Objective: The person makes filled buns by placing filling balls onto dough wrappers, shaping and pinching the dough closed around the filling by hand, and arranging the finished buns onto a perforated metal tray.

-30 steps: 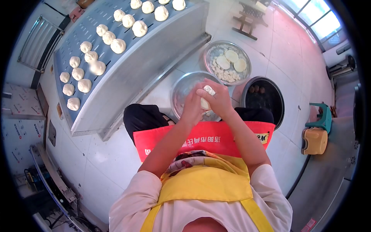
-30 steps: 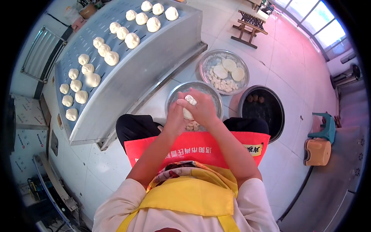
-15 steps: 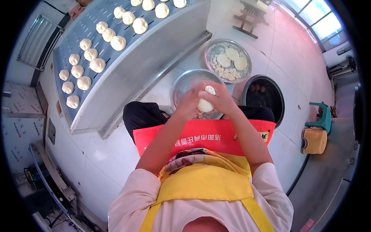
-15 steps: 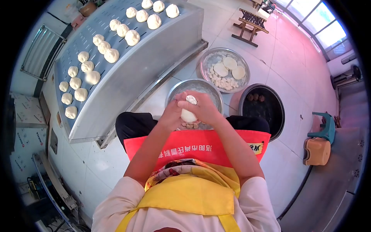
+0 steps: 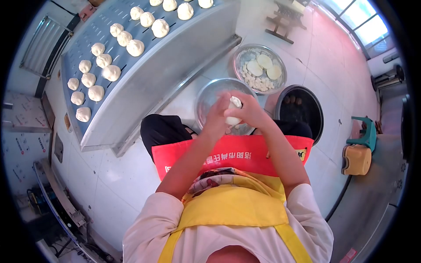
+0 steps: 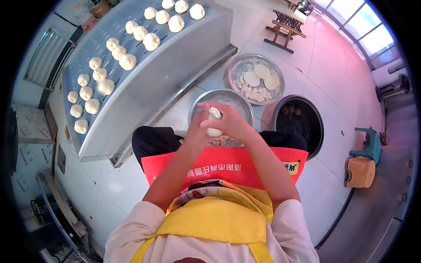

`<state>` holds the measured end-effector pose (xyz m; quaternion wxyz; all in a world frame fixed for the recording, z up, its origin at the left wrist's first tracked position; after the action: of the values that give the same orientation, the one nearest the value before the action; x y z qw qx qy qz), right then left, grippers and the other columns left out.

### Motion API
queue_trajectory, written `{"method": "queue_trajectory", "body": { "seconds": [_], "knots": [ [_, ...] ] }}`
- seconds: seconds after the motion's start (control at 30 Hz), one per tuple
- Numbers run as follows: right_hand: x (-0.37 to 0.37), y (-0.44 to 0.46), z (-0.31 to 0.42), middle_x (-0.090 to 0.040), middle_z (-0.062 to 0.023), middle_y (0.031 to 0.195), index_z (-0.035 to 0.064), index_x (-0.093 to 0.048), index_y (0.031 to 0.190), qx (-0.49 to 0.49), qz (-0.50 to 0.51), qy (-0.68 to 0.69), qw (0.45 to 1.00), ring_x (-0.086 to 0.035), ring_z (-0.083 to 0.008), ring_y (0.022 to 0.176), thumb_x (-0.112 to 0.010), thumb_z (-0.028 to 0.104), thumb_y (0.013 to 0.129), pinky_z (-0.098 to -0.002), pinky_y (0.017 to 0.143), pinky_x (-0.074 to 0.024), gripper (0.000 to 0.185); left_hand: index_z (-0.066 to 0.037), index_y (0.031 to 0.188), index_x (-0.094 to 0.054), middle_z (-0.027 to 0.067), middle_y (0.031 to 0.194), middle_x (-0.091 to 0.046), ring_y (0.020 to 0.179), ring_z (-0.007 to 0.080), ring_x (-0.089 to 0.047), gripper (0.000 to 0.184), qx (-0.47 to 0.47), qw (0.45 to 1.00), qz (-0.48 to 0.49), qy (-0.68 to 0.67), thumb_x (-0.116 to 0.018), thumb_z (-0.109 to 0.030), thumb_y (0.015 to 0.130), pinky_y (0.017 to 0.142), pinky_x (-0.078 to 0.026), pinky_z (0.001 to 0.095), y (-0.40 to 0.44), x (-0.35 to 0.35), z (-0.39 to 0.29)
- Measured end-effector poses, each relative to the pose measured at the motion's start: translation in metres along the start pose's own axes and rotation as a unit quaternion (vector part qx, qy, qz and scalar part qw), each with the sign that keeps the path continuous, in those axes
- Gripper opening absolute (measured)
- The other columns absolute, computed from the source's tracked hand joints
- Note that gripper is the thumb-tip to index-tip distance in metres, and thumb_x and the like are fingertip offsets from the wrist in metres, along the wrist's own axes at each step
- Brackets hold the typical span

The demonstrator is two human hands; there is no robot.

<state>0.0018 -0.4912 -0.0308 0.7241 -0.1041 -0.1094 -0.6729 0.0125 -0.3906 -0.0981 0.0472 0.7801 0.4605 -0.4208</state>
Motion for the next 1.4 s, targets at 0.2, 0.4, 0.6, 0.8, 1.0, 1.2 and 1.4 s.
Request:
{"method": "queue_trajectory", "body": {
  "seconds": [0.2, 0.4, 0.6, 0.8, 1.0, 1.2, 1.4],
  "knots": [
    [-0.003, 0.002, -0.008, -0.069, -0.0120, 0.099, 0.0052, -0.067, 0.110, 0.041, -0.082, -0.045, 0.995, -0.065, -0.0210, 0.093, -0.072, 0.032, 0.080, -0.0331, 0.084, -0.0480, 0.041, -0.010, 0.125, -0.048, 0.0067, 0.113, -0.057, 0.100, 0.0181, -0.062, 0.050, -0.050, 0.999, -0.013, 0.002, -0.047, -0.050, 0.095, 0.077, -0.056, 0.0344, 0.003, 0.005, 0.001],
    [-0.003, -0.001, -0.009, -0.069, -0.0103, 0.102, 0.0045, -0.066, 0.110, -0.013, -0.019, 0.052, 0.998, -0.065, -0.0213, 0.096, -0.072, 0.027, 0.080, -0.0352, 0.091, -0.0456, 0.038, -0.008, 0.125, -0.049, 0.0077, 0.110, -0.059, 0.092, 0.0190, -0.064, 0.057, 0.019, 0.993, 0.045, 0.106, -0.043, -0.055, 0.094, 0.070, -0.057, 0.0336, -0.003, 0.007, -0.011],
    [0.002, 0.003, 0.004, -0.067, -0.0124, 0.087, 0.0037, -0.060, 0.113, 0.209, -0.127, -0.198, 0.949, -0.065, -0.0267, 0.084, -0.074, 0.037, 0.076, -0.0370, 0.090, -0.0450, 0.052, -0.006, 0.121, -0.050, 0.0080, 0.107, -0.060, 0.097, 0.0190, -0.063, 0.060, 0.001, 0.995, -0.076, 0.065, -0.038, -0.058, 0.095, 0.078, -0.055, 0.0345, -0.005, 0.004, -0.016],
    [0.003, -0.008, 0.012, -0.063, -0.0070, 0.070, 0.0097, -0.055, 0.094, 0.093, -0.132, -0.408, 0.898, -0.063, -0.0267, 0.063, -0.069, 0.049, 0.075, -0.0367, 0.058, -0.0486, 0.045, -0.003, 0.115, -0.055, 0.0090, 0.100, -0.062, 0.096, 0.0156, -0.060, 0.055, -0.179, 0.954, -0.080, 0.228, -0.036, -0.052, 0.099, 0.079, -0.051, 0.0300, 0.014, 0.033, -0.010],
    [-0.001, 0.002, 0.002, -0.058, -0.0037, 0.063, 0.0130, -0.053, 0.082, 0.261, -0.109, -0.450, 0.847, -0.061, -0.0226, 0.057, -0.066, 0.035, 0.081, -0.0341, 0.048, -0.0456, 0.026, -0.004, 0.116, -0.055, 0.0105, 0.105, -0.062, 0.097, 0.0182, -0.061, 0.056, -0.119, 0.986, -0.070, 0.098, -0.038, -0.053, 0.097, 0.077, -0.052, 0.0322, 0.012, 0.032, -0.012],
    [0.004, 0.003, 0.028, -0.058, -0.0058, 0.072, 0.0125, -0.054, 0.084, 0.325, -0.041, -0.430, 0.841, -0.062, -0.0224, 0.066, -0.064, 0.021, 0.082, -0.0347, 0.052, -0.0473, 0.013, -0.009, 0.125, -0.047, 0.0127, 0.115, -0.059, 0.102, 0.0247, -0.061, 0.052, 0.167, 0.912, 0.330, -0.181, -0.048, -0.051, 0.094, 0.079, -0.054, 0.0390, 0.009, 0.036, -0.004],
    [0.019, 0.017, 0.028, -0.057, -0.0087, 0.077, 0.0079, -0.053, 0.088, 0.240, -0.076, -0.355, 0.900, -0.061, -0.0281, 0.072, -0.062, 0.017, 0.083, -0.0388, 0.060, -0.0486, 0.013, -0.009, 0.129, -0.045, 0.0135, 0.123, -0.053, 0.113, 0.0276, -0.054, 0.052, -0.195, 0.973, 0.107, -0.069, -0.051, -0.046, 0.093, 0.096, -0.046, 0.0437, -0.002, 0.014, -0.030]
  ]
}}
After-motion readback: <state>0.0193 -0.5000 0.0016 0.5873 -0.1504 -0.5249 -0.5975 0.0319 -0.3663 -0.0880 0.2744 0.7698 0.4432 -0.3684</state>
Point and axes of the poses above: each hand's wrist, its own y-axis towards the middle knuckle, its own x-axis out of the back of the hand, z = x × y, the point moved 4 cm from there along y, towards the middle knuckle
